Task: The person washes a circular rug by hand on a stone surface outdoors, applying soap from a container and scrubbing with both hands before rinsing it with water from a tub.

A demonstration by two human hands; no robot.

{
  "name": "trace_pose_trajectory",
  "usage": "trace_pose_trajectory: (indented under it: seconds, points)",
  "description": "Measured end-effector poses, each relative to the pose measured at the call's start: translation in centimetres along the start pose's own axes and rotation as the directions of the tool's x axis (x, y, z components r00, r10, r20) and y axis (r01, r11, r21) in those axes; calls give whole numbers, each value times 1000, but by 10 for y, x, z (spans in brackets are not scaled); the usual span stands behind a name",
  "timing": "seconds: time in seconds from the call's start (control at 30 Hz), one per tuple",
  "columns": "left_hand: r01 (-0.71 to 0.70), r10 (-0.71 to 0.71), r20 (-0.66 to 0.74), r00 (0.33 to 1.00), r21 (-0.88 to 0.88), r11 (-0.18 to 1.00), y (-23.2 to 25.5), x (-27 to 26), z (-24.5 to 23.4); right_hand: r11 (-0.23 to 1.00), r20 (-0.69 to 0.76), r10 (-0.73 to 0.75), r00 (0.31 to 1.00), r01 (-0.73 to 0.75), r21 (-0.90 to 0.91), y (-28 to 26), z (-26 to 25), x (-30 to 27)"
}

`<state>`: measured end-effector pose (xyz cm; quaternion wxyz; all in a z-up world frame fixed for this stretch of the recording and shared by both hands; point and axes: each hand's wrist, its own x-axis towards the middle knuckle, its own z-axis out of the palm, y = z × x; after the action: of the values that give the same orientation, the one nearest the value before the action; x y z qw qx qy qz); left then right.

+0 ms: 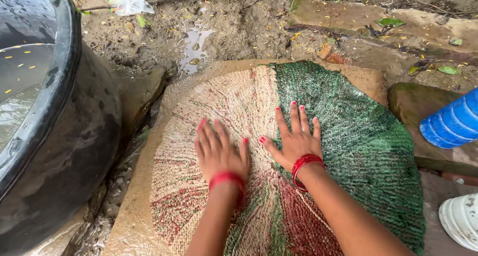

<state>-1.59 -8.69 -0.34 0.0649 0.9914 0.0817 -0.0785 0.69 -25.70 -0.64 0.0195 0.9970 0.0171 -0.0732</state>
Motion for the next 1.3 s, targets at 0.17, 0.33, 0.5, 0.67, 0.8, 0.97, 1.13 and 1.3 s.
trace_pose_trajectory:
  seconds: [0.17,0.33,0.5,0.67,0.8,0.97,1.13,1.3]
  points:
    - [-199,169,205,964,134,971,-28,95,-41,1000,10,3,1000,-3,1,3,0,1]
    - [37,-40,34,999,95,995,-86,71,-27,997,24,26,999,-28,70,4,3,4]
    - [23,-16,-47,999,156,987,-86,-15,13,992,29,120,992,-121,27,-3,-7,-2]
    - [26,-5,-167,986,125,992,-79,-49,38,991,114,122,986,-127,35,2,-8,-3]
    - [12,20,-229,973,140,990,-76,-36,48,987,35,66,997,-70,148,11,2,-11]
    - [-169,183,-276,944,76,983,-66,30,51,982,-24,56,998,-51,181,12,1,-16]
    - [-119,135,-221,966,83,989,-48,93,39,979,9,63,998,-63,193,12,-4,-13]
    - [-178,187,-230,955,60,982,-40,78,36,982,25,63,998,-66,175,13,-11,-13]
